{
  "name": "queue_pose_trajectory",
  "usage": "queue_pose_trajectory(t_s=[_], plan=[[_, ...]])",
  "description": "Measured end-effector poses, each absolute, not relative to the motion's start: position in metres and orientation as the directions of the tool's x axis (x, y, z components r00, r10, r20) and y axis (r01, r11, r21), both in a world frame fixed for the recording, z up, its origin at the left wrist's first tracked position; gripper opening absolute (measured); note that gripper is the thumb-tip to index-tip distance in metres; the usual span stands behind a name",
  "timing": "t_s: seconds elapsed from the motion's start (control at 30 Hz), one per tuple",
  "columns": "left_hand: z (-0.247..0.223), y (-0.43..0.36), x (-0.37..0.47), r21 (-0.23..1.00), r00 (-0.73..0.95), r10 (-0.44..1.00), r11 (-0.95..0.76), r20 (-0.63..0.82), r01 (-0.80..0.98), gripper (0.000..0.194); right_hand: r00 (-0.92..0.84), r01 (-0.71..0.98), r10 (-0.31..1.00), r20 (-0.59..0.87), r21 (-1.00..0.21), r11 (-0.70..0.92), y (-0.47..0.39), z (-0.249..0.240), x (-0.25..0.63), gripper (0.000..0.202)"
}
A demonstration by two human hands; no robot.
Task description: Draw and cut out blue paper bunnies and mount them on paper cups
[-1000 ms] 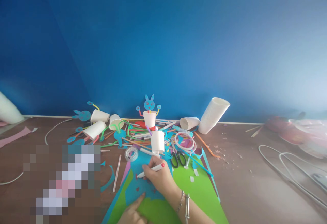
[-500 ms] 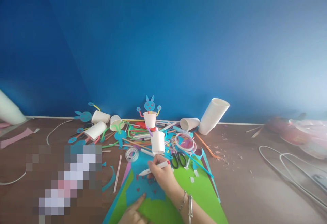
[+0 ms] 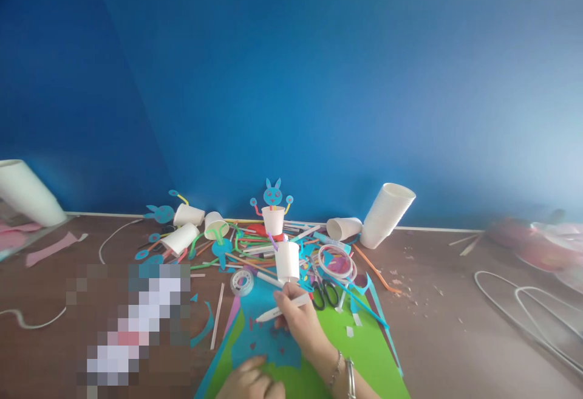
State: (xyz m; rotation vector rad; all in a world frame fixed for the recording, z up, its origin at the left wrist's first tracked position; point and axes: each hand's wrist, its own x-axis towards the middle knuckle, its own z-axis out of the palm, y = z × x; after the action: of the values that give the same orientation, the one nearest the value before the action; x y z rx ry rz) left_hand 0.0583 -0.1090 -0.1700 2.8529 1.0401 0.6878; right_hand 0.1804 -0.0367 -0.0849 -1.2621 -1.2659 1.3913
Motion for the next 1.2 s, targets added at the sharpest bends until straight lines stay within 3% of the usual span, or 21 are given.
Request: queue_pose_trajectory(t_s=[0.07,0.17,0.23,0.3,0.43,0.8,1.0,1.2], plan=[[-0.139,-0.102,0.048,0.394,0.576,0.716,-0.699,0.396,0.598,0.013,-0.071,-0.012,0.996,-0.056,-0.998,-0.057,-0.037,-0.083,0.186,0.036],[-0.096,-0.090,0.035,0.761,0.355,0.899,-0.414,0.256,0.500,0.021,0.086,-0.045,0.994,0.061,-0.997,0.065,-0.039,-0.076,0.192,0.034],[-0.079,-0.081,0.030,0.901,0.199,0.969,-0.211,0.143,0.379,0.027,0.164,-0.067,0.983,0.086,-0.993,0.098,-0.040,-0.070,0.193,0.035],[-0.072,-0.073,0.027,0.959,0.132,0.986,-0.131,0.100,0.250,0.033,0.174,-0.092,0.982,0.068,-0.992,0.085,-0.042,-0.064,0.192,0.038],[-0.073,-0.064,0.024,0.974,0.121,0.984,-0.150,0.131,0.169,0.037,0.086,-0.090,0.996,0.032,-0.995,0.039,-0.048,-0.057,0.187,0.044],[-0.082,-0.067,0.025,0.876,0.170,0.954,-0.293,0.246,0.383,0.039,-0.064,0.037,0.990,0.127,-0.991,0.130,-0.056,-0.059,0.183,0.040],[-0.078,-0.073,0.025,0.791,0.294,0.942,-0.303,0.163,0.531,0.043,-0.183,0.214,0.964,0.194,-0.949,0.231,-0.059,-0.072,0.181,0.034],[-0.074,-0.076,0.028,0.779,0.349,0.937,-0.237,0.025,0.580,0.056,-0.262,0.288,0.945,0.197,-0.919,0.271,-0.065,-0.073,0.175,0.027]])
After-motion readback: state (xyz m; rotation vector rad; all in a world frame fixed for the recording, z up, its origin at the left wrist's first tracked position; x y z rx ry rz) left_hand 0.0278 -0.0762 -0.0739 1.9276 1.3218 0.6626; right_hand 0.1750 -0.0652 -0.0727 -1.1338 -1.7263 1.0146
